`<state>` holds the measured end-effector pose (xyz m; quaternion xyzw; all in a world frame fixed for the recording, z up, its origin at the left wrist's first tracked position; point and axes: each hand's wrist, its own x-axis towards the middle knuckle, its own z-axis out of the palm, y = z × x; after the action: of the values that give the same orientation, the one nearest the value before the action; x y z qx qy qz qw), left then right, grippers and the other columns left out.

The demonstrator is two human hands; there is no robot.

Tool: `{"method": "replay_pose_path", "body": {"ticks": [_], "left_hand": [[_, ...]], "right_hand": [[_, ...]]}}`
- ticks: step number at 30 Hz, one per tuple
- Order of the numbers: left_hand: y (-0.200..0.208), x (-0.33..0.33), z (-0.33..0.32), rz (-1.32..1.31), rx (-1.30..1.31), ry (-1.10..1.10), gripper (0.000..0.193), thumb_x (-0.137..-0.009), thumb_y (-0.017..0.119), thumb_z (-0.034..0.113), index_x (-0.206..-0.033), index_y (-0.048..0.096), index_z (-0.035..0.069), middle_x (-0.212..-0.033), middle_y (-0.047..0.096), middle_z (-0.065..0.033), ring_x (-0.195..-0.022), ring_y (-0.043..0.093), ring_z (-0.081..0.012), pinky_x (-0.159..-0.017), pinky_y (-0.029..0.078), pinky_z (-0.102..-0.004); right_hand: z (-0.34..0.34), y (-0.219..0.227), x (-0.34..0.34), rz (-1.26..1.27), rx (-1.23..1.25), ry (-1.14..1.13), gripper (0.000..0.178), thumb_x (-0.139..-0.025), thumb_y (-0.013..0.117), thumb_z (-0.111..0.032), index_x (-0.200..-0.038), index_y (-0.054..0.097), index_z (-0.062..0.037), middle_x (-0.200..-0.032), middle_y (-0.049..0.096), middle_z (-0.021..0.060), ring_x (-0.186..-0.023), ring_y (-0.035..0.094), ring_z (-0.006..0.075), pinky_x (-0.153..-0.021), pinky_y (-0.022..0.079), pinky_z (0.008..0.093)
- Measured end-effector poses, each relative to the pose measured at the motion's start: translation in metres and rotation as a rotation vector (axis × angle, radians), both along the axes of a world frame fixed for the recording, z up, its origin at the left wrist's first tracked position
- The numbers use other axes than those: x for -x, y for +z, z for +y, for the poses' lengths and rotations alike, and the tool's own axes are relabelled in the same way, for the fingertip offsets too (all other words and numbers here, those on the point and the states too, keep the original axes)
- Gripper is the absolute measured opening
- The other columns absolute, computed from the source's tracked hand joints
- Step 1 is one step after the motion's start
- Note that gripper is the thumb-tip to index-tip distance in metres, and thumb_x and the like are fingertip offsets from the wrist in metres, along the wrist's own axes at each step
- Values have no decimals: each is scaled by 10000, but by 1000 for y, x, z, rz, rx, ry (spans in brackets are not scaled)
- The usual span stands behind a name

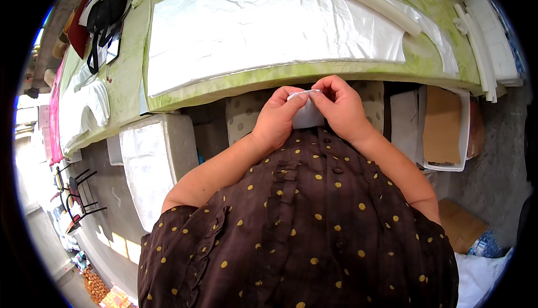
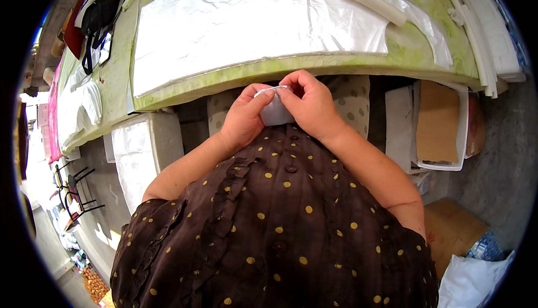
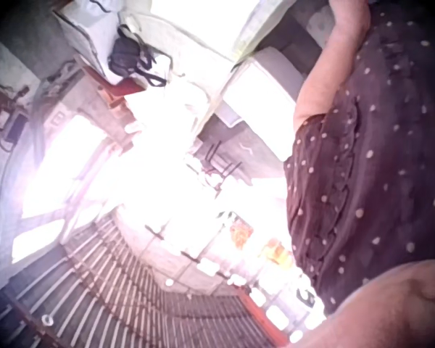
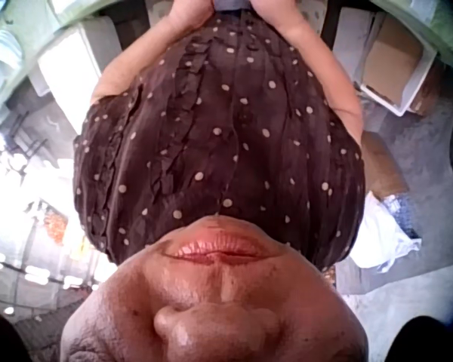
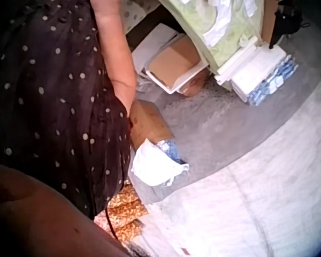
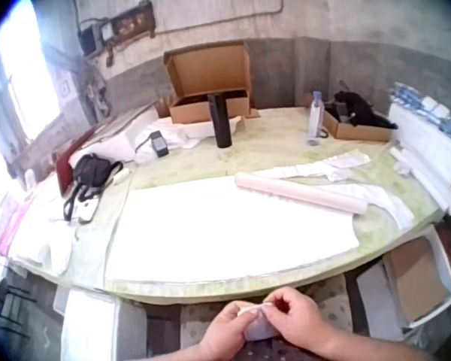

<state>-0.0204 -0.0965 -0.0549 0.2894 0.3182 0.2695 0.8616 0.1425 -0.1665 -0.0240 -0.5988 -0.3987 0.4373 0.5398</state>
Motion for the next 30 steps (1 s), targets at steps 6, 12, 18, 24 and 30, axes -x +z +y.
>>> {"method": "replay_pose_path", "body": {"ticks": [6,12,18,24,30], "left_hand": [[24,22,1,29,-9,234,129,-1001,656,131,-1111,591,112,-1091,640,-19,-1025,617,-153,-885,527,-369],[25,27,-2,110,-166,90,194,-967,689,60,-1135,593,78,-1096,643,-21,-963,611,-104,-853,516,-250],[20,19,-3,108,-260,78,195,-946,718,37,-1104,605,48,-1006,634,1,-903,584,-79,-812,500,-239],[21,18,-4,201,-383,85,186,-942,722,39,-1092,613,47,-979,621,18,-878,562,-57,-780,487,-219],[15,17,-5,208,-497,100,224,-952,715,45,-1149,609,43,-1032,640,13,-920,576,-62,-815,488,-216]], "right_hand": [[0,-7,-9,119,-27,-93,106,-961,696,-107,-1007,631,-38,-881,611,-43,-793,534,38,-707,463,214],[0,-5,-1,145,-105,-88,88,-975,683,-92,-1014,619,-45,-899,615,-43,-792,530,36,-709,462,211],[0,-5,1,150,-119,-69,88,-982,673,-79,-1031,608,-45,-918,621,-41,-807,535,34,-723,464,204],[-2,-7,2,151,-141,-80,88,-986,670,-80,-1037,606,-46,-924,617,-43,-811,535,33,-727,464,202],[-1,-12,3,147,-141,-63,87,-991,665,-84,-1039,603,-47,-926,615,-44,-808,534,32,-726,465,205]]}}
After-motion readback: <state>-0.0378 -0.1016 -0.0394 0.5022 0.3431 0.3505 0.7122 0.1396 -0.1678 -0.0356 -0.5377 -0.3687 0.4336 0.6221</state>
